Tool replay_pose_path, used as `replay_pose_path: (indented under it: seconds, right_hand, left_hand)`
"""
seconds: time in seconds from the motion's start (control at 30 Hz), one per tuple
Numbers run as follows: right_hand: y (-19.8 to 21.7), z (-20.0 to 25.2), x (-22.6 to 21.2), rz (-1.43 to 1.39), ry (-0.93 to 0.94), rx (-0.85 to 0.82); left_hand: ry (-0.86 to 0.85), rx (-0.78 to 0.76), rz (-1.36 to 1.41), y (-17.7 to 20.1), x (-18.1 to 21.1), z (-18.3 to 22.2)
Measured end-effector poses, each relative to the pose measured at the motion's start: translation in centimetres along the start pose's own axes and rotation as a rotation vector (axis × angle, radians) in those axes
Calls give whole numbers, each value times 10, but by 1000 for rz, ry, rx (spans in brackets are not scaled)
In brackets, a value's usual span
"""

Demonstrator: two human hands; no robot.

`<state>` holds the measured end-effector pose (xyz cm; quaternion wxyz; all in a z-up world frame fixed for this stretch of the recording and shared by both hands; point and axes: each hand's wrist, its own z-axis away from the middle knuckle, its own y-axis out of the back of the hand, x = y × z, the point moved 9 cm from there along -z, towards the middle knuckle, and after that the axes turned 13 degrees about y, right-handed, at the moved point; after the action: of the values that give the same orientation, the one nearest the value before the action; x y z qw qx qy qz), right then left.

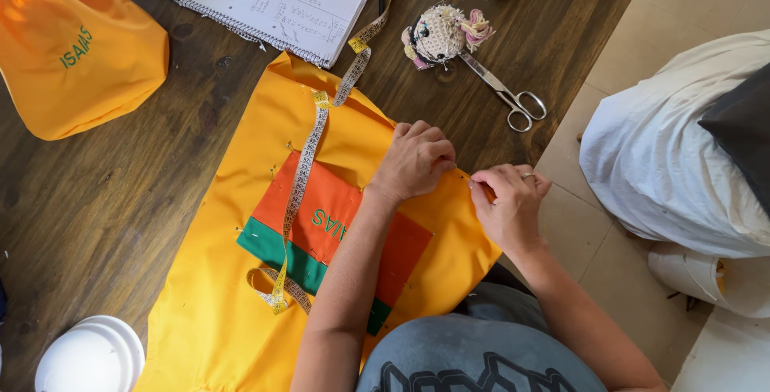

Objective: Measuring and pinning a pocket onto a garment to prepare it for sewing.

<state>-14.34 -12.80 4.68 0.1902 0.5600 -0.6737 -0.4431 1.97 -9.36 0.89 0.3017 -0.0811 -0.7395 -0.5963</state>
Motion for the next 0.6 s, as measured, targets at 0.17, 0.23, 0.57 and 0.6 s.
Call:
replay_pose_path:
  seconds: [0.17, 0.23, 0.57, 0.6]
  right_hand:
    - [-9, -6, -5, 34, 34, -69]
    - [-16, -5, -3, 20, 48, -90]
    - [-35, 9, 21, -160, -120, -158]
    - [-36, 10, 21, -156, -125, -160]
  left_hand:
    - [48, 9, 49, 14, -11, -2]
    - [67, 43, 57, 23, -19, -1]
    - [415, -209, -439, 56, -78, -20]
    - [360, -199, -452, 55, -79, -25]
